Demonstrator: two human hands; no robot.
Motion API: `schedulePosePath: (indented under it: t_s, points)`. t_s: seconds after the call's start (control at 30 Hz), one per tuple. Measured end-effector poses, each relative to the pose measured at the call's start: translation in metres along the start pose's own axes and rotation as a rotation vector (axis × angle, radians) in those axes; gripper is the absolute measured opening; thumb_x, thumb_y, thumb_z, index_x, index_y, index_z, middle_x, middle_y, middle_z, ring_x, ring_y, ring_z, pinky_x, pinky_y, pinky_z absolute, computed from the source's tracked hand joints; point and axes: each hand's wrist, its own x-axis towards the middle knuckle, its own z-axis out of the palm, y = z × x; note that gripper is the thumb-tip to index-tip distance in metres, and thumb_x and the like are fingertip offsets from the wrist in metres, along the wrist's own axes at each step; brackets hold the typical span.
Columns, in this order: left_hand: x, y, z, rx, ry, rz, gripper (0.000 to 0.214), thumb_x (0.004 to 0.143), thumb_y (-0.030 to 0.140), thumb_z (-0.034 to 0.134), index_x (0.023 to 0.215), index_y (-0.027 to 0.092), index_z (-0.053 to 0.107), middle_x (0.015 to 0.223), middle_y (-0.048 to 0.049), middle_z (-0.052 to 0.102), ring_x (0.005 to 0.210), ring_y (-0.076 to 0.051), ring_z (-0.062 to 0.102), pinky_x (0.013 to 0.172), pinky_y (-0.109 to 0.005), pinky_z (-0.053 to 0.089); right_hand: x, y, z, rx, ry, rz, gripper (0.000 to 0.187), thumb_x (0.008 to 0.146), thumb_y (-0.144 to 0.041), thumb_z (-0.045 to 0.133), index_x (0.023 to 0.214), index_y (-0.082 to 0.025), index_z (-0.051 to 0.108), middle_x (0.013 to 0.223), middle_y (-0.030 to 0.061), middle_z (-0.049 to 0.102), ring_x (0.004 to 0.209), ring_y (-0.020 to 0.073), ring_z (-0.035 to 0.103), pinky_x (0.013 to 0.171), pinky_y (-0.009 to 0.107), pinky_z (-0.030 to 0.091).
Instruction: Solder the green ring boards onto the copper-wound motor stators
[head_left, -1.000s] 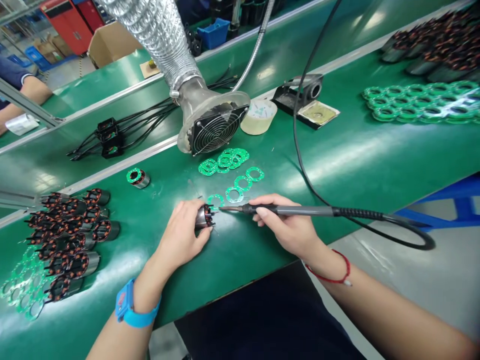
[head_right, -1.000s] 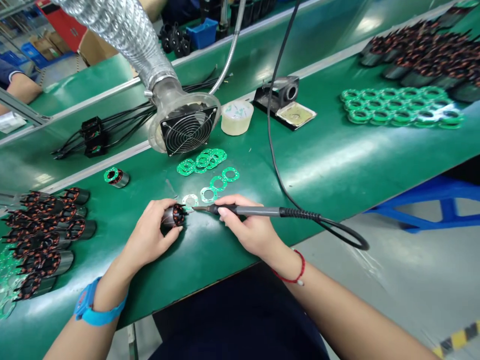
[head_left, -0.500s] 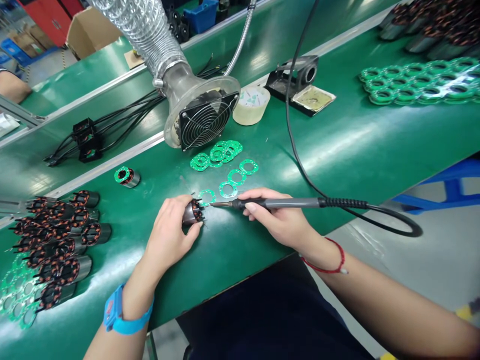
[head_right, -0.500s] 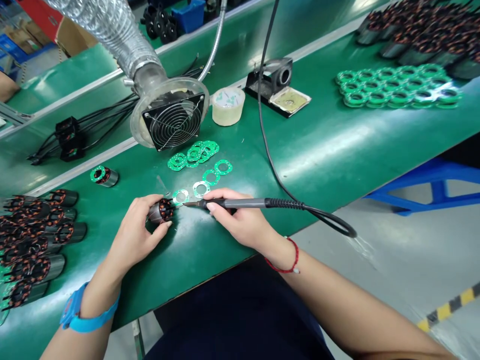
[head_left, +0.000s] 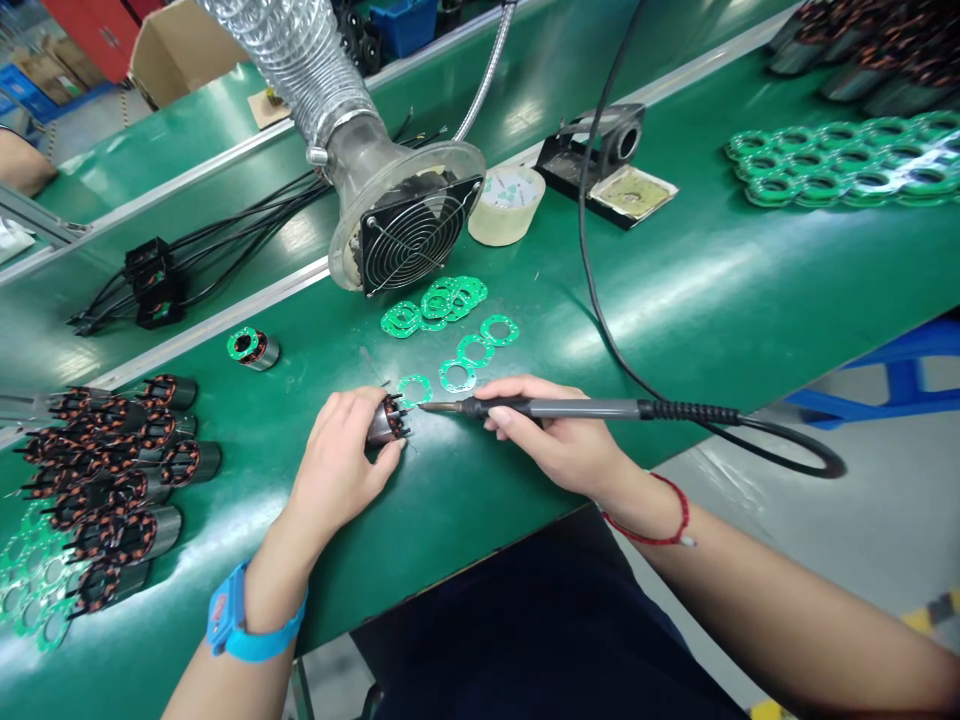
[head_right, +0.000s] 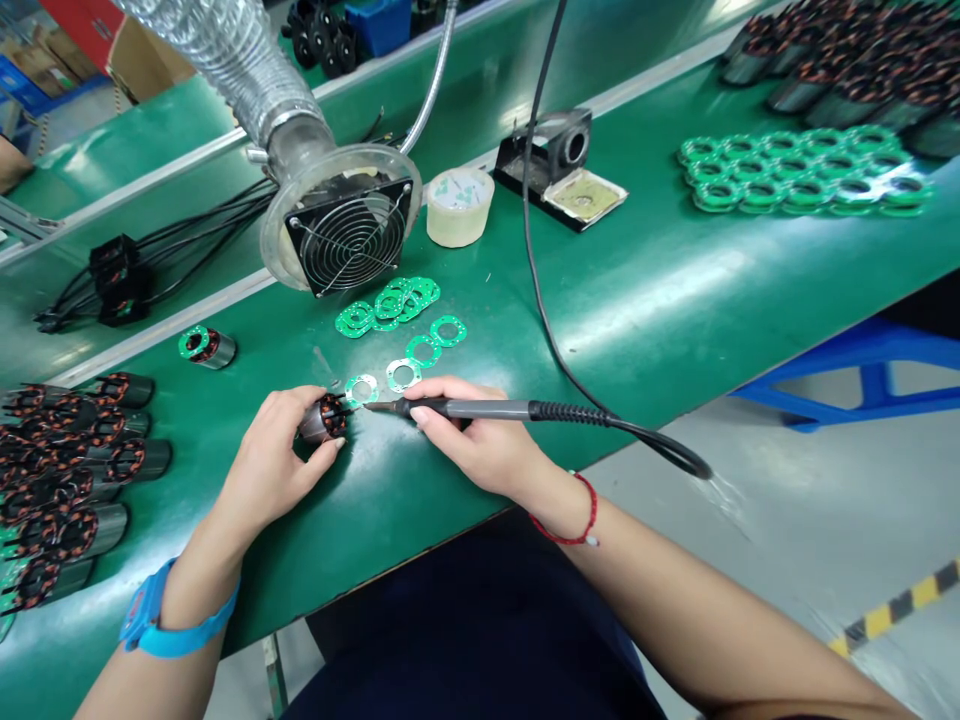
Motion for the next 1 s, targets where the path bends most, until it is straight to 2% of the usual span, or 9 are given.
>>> schedulePosePath:
  t_s: [0.27, 0.37, 0.43, 0.5, 0.6, 0.7, 0.8, 0.9, 1.0]
  points:
    - [0.001, 0.001, -0.001, 0.012, -0.007, 0.003, 0.034, 0.082, 0.023, 0.057, 0.115, 0.02, 0.048, 0.112, -0.0086, 0.061, 0.099, -0.024, 0.055, 0.088, -0.039, 0.045, -0.001, -0.002, -0.002, -0.123, 0.062, -0.105, 0.02, 0.084, -0.027, 0.057, 0.103, -0.024, 0.063, 0.1, 0.0055, 0.07, 0.089, 0.0206, 0.066, 0.082, 0.039, 0.054]
    - [0.001, 0.002, 0.0, 0.021, -0.017, 0.002, 0.034, 0.082, 0.023, 0.057, 0.115, 0.02, 0.048, 0.112, -0.0085, 0.061, 0.099, -0.024, 0.055, 0.088, -0.04, 0.045, 0.0, -0.006, -0.003, -0.187, 0.006, -0.176, 0.023, 0.086, -0.028, 0.055, 0.108, -0.024, 0.063, 0.099, 0.0054, 0.071, 0.085, 0.0202, 0.067, 0.08, 0.037, 0.055]
    - [0.001, 0.002, 0.0, 0.024, -0.025, -0.001, 0.036, 0.081, 0.022, 0.057, 0.116, 0.019, 0.048, 0.113, -0.0087, 0.061, 0.1, -0.025, 0.054, 0.089, -0.04, 0.045, 0.001, -0.009, -0.001, -0.218, -0.046, -0.196, 0.026, 0.088, -0.029, 0.054, 0.113, -0.025, 0.062, 0.104, 0.0054, 0.071, 0.091, 0.0207, 0.067, 0.084, 0.038, 0.054]
    - [0.001, 0.002, 0.001, 0.024, -0.025, -0.006, 0.036, 0.081, 0.022, 0.057, 0.116, 0.019, 0.049, 0.114, -0.009, 0.061, 0.1, -0.025, 0.054, 0.089, -0.04, 0.045, 0.003, -0.011, 0.002, -0.226, -0.086, -0.176, 0.031, 0.091, -0.029, 0.05, 0.12, -0.025, 0.057, 0.105, 0.0045, 0.071, 0.093, 0.0196, 0.068, 0.085, 0.036, 0.054]
    - [0.001, 0.002, 0.002, -0.005, -0.013, -0.04, 0.037, 0.081, 0.023, 0.058, 0.116, 0.018, 0.049, 0.113, -0.0095, 0.062, 0.101, -0.025, 0.055, 0.09, -0.042, 0.045, 0.006, -0.013, 0.007, -0.205, -0.126, -0.131, 0.031, 0.094, -0.026, 0.042, 0.123, -0.025, 0.052, 0.095, 0.0023, 0.073, 0.082, 0.0162, 0.07, 0.077, 0.03, 0.055]
    - [0.0, 0.002, 0.002, -0.132, 0.017, -0.184, 0.047, 0.078, 0.027, 0.062, 0.122, 0.018, 0.046, 0.117, -0.0105, 0.062, 0.106, -0.026, 0.057, 0.094, -0.043, 0.045, 0.011, -0.02, 0.013, -0.248, -0.148, -0.063, 0.025, 0.094, -0.026, 0.042, 0.116, -0.024, 0.053, 0.083, 0.001, 0.072, 0.074, 0.0164, 0.069, 0.069, 0.029, 0.053]
    - [-0.001, 0.003, 0.0, -0.364, 0.025, -0.334, 0.059, 0.076, 0.03, 0.065, 0.128, 0.02, 0.04, 0.115, -0.009, 0.063, 0.106, -0.024, 0.06, 0.095, -0.043, 0.046, 0.014, -0.028, 0.02, -0.239, -0.176, 0.022, 0.025, 0.091, -0.026, 0.049, 0.115, -0.024, 0.051, 0.077, -0.0002, 0.069, 0.069, 0.017, 0.067, 0.067, 0.03, 0.051]
    - [-0.002, 0.002, -0.002, -0.606, -0.042, -0.316, 0.058, 0.077, 0.031, 0.065, 0.128, 0.021, 0.038, 0.109, -0.0065, 0.065, 0.1, -0.021, 0.063, 0.093, -0.039, 0.048, 0.014, -0.029, 0.031, -0.079, -0.073, 0.07, 0.031, 0.086, -0.027, 0.055, 0.117, -0.025, 0.049, 0.082, 0.0004, 0.067, 0.073, 0.0168, 0.066, 0.071, 0.031, 0.052]
    - [-0.003, 0.0, -0.003, -0.739, -0.105, -0.267, 0.057, 0.078, 0.031, 0.065, 0.128, 0.02, 0.039, 0.115, -0.0085, 0.064, 0.107, -0.021, 0.062, 0.096, -0.036, 0.047, 0.013, -0.023, 0.043, 0.221, 0.085, 0.072, 0.032, 0.086, -0.029, 0.056, 0.117, -0.025, 0.047, 0.09, 0.0021, 0.067, 0.086, 0.0164, 0.067, 0.079, 0.032, 0.053]
